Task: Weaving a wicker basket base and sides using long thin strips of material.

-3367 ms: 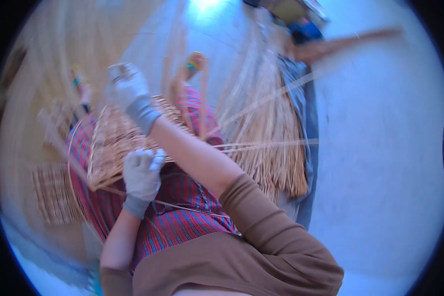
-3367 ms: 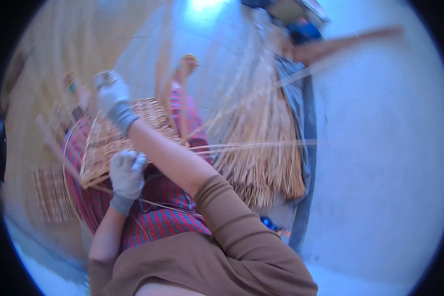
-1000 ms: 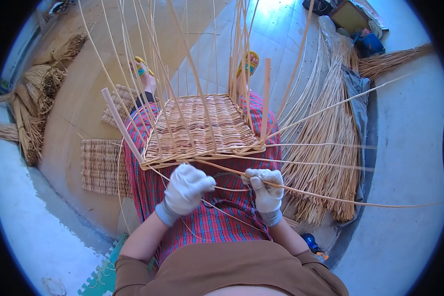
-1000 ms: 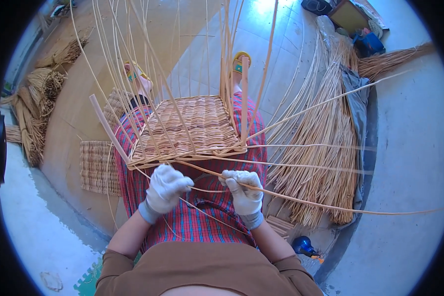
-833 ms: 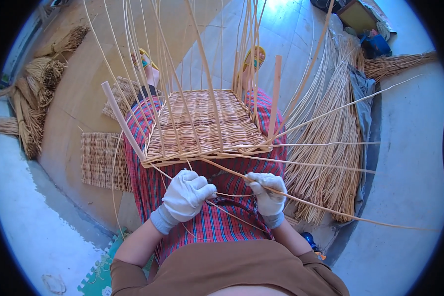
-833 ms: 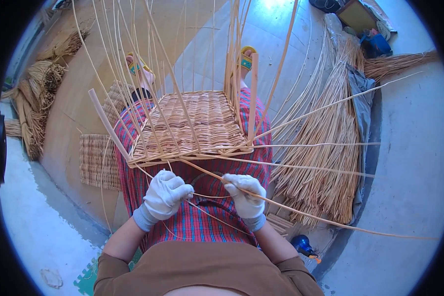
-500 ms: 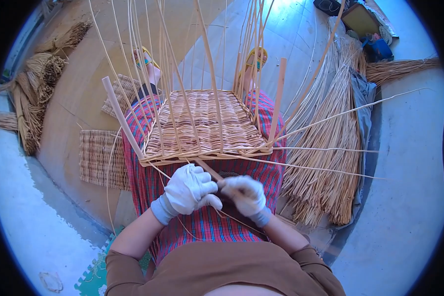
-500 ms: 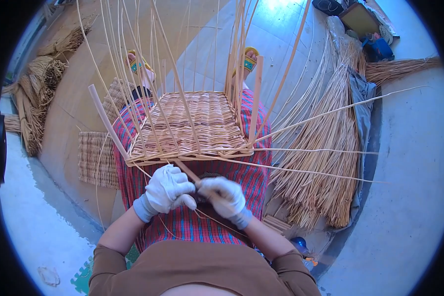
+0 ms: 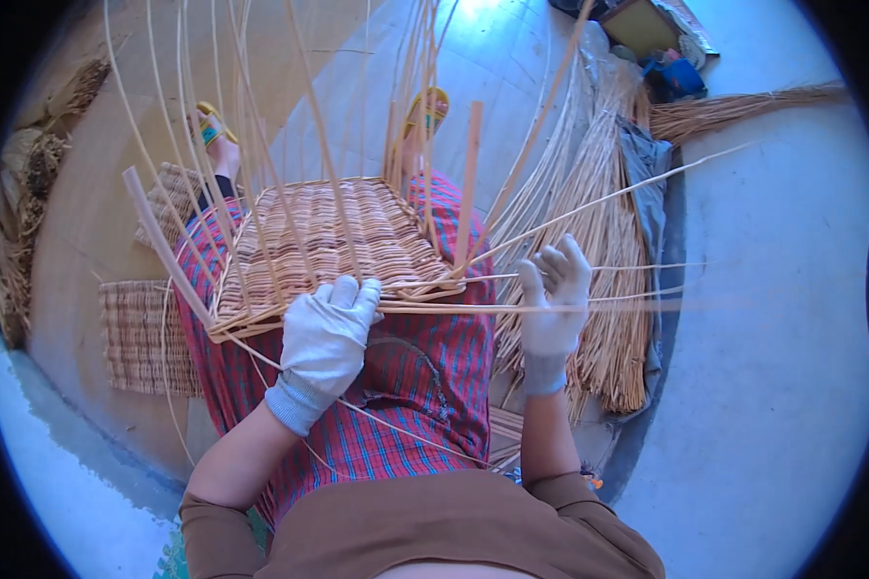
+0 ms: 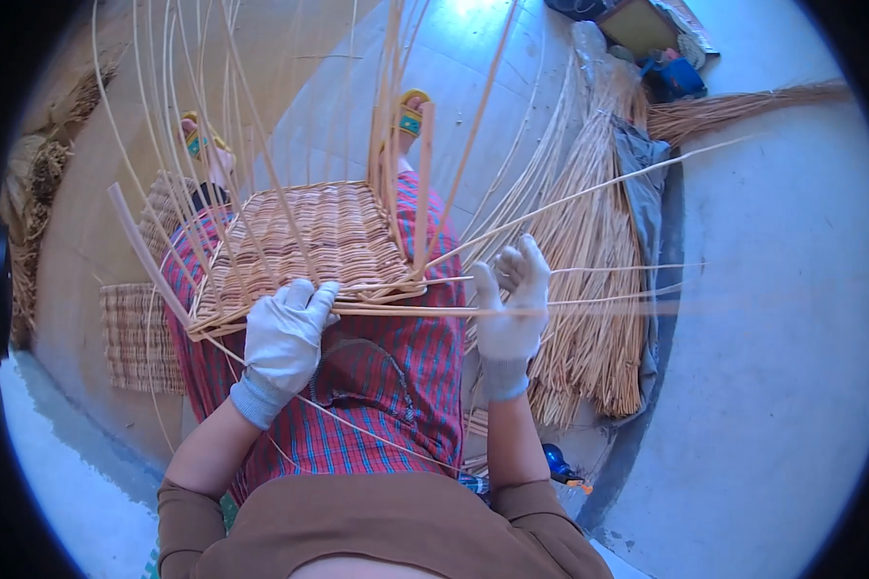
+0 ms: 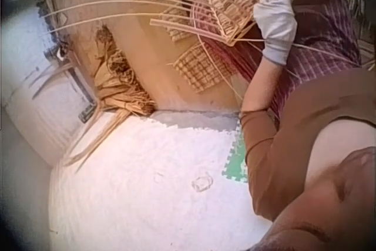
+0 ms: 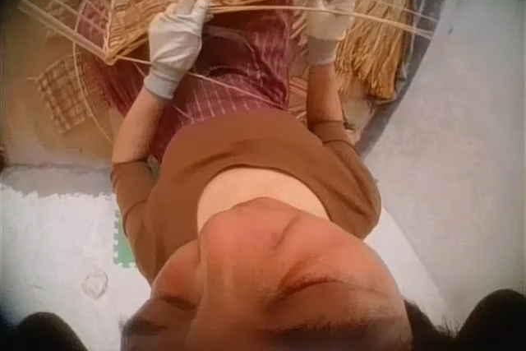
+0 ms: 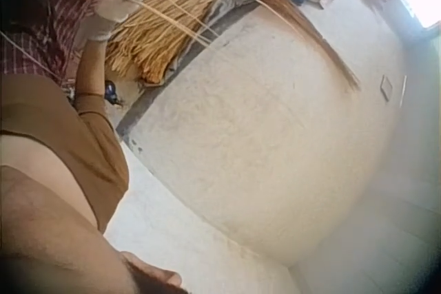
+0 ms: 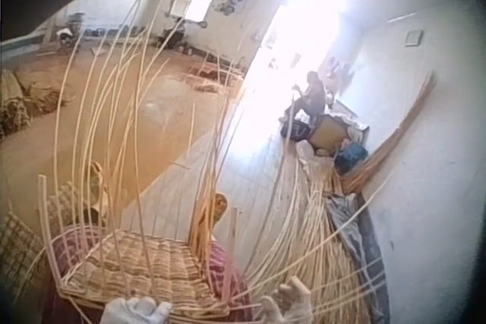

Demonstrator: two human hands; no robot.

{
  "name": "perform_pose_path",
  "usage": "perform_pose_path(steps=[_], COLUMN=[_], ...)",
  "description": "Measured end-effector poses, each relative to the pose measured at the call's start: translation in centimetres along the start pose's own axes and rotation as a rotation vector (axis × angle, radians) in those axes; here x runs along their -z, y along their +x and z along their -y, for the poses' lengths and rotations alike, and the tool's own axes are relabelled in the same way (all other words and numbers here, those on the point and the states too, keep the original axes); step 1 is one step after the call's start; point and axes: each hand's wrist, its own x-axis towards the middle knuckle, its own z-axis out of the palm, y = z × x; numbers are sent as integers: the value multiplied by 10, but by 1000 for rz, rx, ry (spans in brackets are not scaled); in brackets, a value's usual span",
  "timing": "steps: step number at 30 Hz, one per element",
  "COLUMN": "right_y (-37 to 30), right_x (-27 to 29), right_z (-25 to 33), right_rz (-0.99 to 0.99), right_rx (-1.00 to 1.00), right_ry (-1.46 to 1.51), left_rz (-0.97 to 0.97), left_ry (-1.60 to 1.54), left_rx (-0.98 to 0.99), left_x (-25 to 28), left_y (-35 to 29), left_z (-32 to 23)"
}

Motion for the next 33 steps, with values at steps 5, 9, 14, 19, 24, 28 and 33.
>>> perform_pose_path(steps=[5, 9, 14, 19, 24, 28, 33], right_y=[37, 61, 68, 49, 33, 70, 62], right_x=[-49, -80, -82, -20, 27, -10, -29], right_z=[-5, 19, -9, -33, -29, 16, 22], right_rz=[135, 235, 658, 329, 399, 173, -66], right_rx=[-142, -148, -335, -67, -267, -15, 7], right_ry=[453, 694, 1174, 70, 753, 487, 482], left_rz=[-155, -209, -210, -211, -86, -5, -20], left_ry=[45, -114, -178, -160, -203, -235, -323], left_rx=[-20, 19, -7, 67, 126, 182, 205], left_x=[-7, -13, -23, -15, -7, -7, -12], left_y=[8, 4, 1, 1, 11, 17, 16], left_z=[0, 1, 2, -1, -1, 1, 4])
